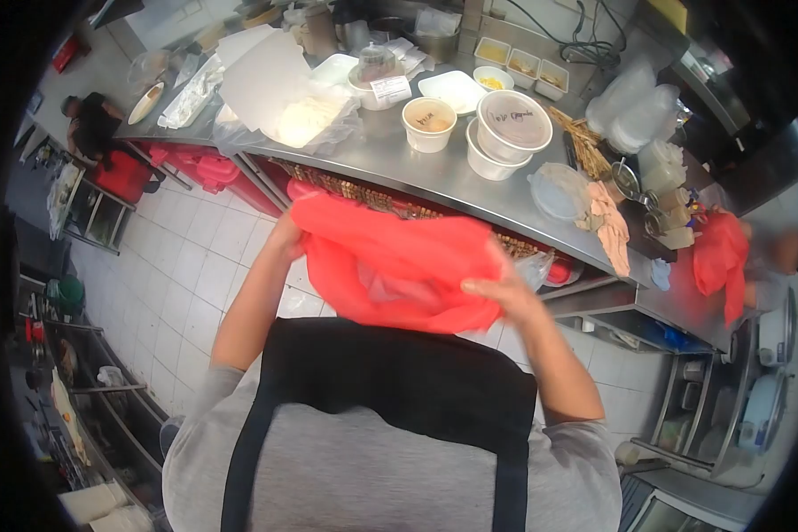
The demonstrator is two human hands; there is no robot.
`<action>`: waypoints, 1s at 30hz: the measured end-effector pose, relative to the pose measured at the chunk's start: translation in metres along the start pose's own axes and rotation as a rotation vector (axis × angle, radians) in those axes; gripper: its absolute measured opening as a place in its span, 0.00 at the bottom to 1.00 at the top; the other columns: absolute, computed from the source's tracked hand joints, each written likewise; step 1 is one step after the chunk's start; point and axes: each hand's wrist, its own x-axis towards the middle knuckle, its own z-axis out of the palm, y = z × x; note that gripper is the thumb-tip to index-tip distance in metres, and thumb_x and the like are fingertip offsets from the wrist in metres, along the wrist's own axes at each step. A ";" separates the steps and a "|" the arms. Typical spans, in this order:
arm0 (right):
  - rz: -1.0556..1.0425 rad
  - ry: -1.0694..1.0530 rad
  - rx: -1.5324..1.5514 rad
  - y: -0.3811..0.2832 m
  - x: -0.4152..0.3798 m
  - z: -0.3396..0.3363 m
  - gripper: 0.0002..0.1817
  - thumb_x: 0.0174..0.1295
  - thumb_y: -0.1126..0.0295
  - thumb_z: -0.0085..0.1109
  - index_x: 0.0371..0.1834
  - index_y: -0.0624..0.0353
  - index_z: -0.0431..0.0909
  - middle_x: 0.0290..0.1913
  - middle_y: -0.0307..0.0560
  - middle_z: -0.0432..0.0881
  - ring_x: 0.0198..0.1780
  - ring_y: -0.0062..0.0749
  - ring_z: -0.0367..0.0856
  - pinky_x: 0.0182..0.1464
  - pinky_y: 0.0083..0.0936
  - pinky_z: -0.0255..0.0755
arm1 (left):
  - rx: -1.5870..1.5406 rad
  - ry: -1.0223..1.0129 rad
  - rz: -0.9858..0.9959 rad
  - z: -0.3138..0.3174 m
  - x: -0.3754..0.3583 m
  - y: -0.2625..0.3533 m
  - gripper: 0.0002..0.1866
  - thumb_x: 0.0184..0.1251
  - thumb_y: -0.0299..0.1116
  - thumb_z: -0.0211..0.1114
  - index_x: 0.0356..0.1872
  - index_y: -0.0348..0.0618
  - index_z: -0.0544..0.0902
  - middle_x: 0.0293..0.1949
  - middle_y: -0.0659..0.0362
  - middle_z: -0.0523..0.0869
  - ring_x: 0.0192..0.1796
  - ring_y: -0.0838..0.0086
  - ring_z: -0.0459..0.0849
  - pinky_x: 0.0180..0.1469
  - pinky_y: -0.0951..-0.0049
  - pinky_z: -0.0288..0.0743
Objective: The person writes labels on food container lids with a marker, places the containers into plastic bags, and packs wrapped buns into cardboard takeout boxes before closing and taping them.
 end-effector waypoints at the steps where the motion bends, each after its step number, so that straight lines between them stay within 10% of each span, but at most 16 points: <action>1: -0.248 0.227 -0.758 -0.008 0.013 -0.013 0.49 0.44 0.78 0.64 0.72 0.58 0.49 0.63 0.61 0.68 0.64 0.36 0.67 0.64 0.34 0.62 | 0.054 -0.144 0.030 0.029 -0.026 -0.002 0.24 0.62 0.31 0.62 0.59 0.46 0.66 0.54 0.56 0.76 0.54 0.66 0.77 0.53 0.66 0.75; 2: 0.100 0.435 -0.952 -0.015 0.028 -0.040 0.45 0.48 0.75 0.64 0.71 0.57 0.51 0.45 0.59 0.80 0.46 0.40 0.80 0.49 0.36 0.72 | 0.109 -0.291 0.057 0.056 -0.050 -0.009 0.26 0.64 0.32 0.61 0.62 0.47 0.64 0.57 0.57 0.74 0.57 0.66 0.75 0.56 0.67 0.72; 3: -0.194 0.649 -0.966 0.020 0.046 -0.092 0.42 0.49 0.75 0.61 0.70 0.53 0.52 0.29 0.54 0.81 0.30 0.45 0.80 0.37 0.39 0.73 | 0.259 -0.410 0.031 0.078 -0.065 -0.018 0.29 0.61 0.30 0.64 0.63 0.48 0.63 0.59 0.57 0.71 0.61 0.68 0.70 0.60 0.68 0.68; 7: -0.498 0.781 -1.147 0.048 0.052 -0.136 0.47 0.50 0.77 0.59 0.74 0.50 0.44 0.29 0.54 0.81 0.32 0.48 0.81 0.36 0.38 0.71 | 0.493 -0.637 -0.146 0.138 -0.095 -0.026 0.36 0.51 0.24 0.68 0.62 0.48 0.63 0.64 0.61 0.64 0.67 0.73 0.60 0.67 0.70 0.57; 8: -0.205 0.682 -1.064 0.050 0.049 -0.133 0.48 0.51 0.77 0.57 0.75 0.50 0.40 0.44 0.54 0.81 0.44 0.44 0.81 0.43 0.36 0.74 | 1.052 -0.488 0.211 0.124 -0.079 -0.029 0.35 0.49 0.21 0.67 0.60 0.48 0.63 0.60 0.55 0.72 0.62 0.66 0.71 0.61 0.68 0.67; 10: -0.151 0.338 0.164 0.048 0.037 -0.101 0.45 0.50 0.83 0.50 0.74 0.52 0.44 0.61 0.50 0.71 0.57 0.37 0.75 0.54 0.32 0.73 | 1.565 0.084 0.257 0.096 -0.062 -0.020 0.37 0.45 0.22 0.69 0.59 0.49 0.63 0.50 0.47 0.78 0.51 0.53 0.80 0.52 0.61 0.74; 12: -0.081 -0.228 0.523 0.011 -0.006 -0.039 0.46 0.43 0.89 0.42 0.73 0.55 0.49 0.68 0.46 0.60 0.67 0.35 0.63 0.66 0.31 0.62 | 1.787 0.426 0.581 0.020 -0.033 -0.024 0.35 0.45 0.22 0.67 0.58 0.48 0.64 0.44 0.43 0.80 0.43 0.47 0.81 0.44 0.55 0.77; 15: -0.156 -0.356 0.583 -0.004 -0.042 0.024 0.37 0.39 0.88 0.44 0.61 0.63 0.65 0.64 0.49 0.65 0.67 0.33 0.59 0.66 0.29 0.58 | 1.557 0.629 0.272 -0.018 -0.012 -0.030 0.34 0.47 0.25 0.68 0.58 0.49 0.64 0.46 0.49 0.81 0.47 0.54 0.82 0.47 0.61 0.77; 17: -0.255 -0.553 0.683 0.009 -0.031 0.003 0.28 0.41 0.87 0.46 0.51 0.64 0.73 0.59 0.48 0.70 0.61 0.31 0.68 0.61 0.26 0.64 | 0.693 0.335 0.100 -0.028 -0.007 -0.028 0.35 0.49 0.27 0.68 0.60 0.49 0.62 0.47 0.53 0.80 0.50 0.59 0.80 0.48 0.63 0.77; 18: -0.198 -0.428 0.452 0.036 -0.013 -0.045 0.13 0.45 0.87 0.50 0.33 0.63 0.77 0.46 0.45 0.78 0.47 0.26 0.76 0.51 0.20 0.68 | 0.260 0.177 0.021 -0.030 -0.007 -0.028 0.36 0.50 0.28 0.68 0.61 0.49 0.61 0.48 0.56 0.80 0.52 0.62 0.80 0.49 0.63 0.77; 20: -0.170 0.072 -0.375 0.047 0.007 -0.089 0.08 0.51 0.82 0.55 0.34 0.61 0.80 0.35 0.47 0.81 0.41 0.29 0.80 0.44 0.25 0.73 | 0.127 -0.335 0.099 0.037 -0.054 -0.007 0.30 0.54 0.28 0.66 0.60 0.50 0.67 0.50 0.60 0.78 0.56 0.69 0.75 0.54 0.65 0.74; 23: -0.138 0.477 -1.260 0.066 0.029 -0.117 0.17 0.49 0.77 0.59 0.45 0.60 0.78 0.41 0.60 0.81 0.42 0.51 0.82 0.47 0.35 0.74 | 1.050 -0.763 0.105 0.108 -0.079 -0.007 0.10 0.57 0.24 0.62 0.41 0.45 0.84 0.48 0.60 0.81 0.54 0.69 0.76 0.55 0.67 0.71; 24: -0.072 0.459 -1.327 0.065 0.036 -0.114 0.19 0.49 0.75 0.60 0.47 0.58 0.77 0.43 0.61 0.80 0.43 0.53 0.81 0.48 0.37 0.74 | 1.038 -0.748 -0.072 0.141 -0.087 -0.006 0.11 0.54 0.25 0.63 0.40 0.42 0.83 0.34 0.59 0.84 0.44 0.68 0.80 0.44 0.61 0.75; 27: -0.010 0.356 -1.432 0.061 0.047 -0.095 0.22 0.48 0.73 0.61 0.51 0.56 0.75 0.48 0.62 0.78 0.46 0.58 0.78 0.49 0.41 0.73 | 1.935 -0.010 0.560 0.072 -0.031 -0.034 0.16 0.50 0.23 0.62 0.43 0.42 0.82 0.39 0.49 0.81 0.42 0.55 0.80 0.44 0.56 0.75; 30: -0.062 0.176 -1.314 0.027 0.054 -0.057 0.22 0.50 0.73 0.57 0.52 0.58 0.74 0.49 0.61 0.78 0.48 0.56 0.78 0.51 0.41 0.71 | 1.954 0.291 0.361 0.003 -0.020 -0.024 0.22 0.48 0.23 0.60 0.50 0.43 0.77 0.47 0.39 0.74 0.46 0.45 0.77 0.47 0.55 0.74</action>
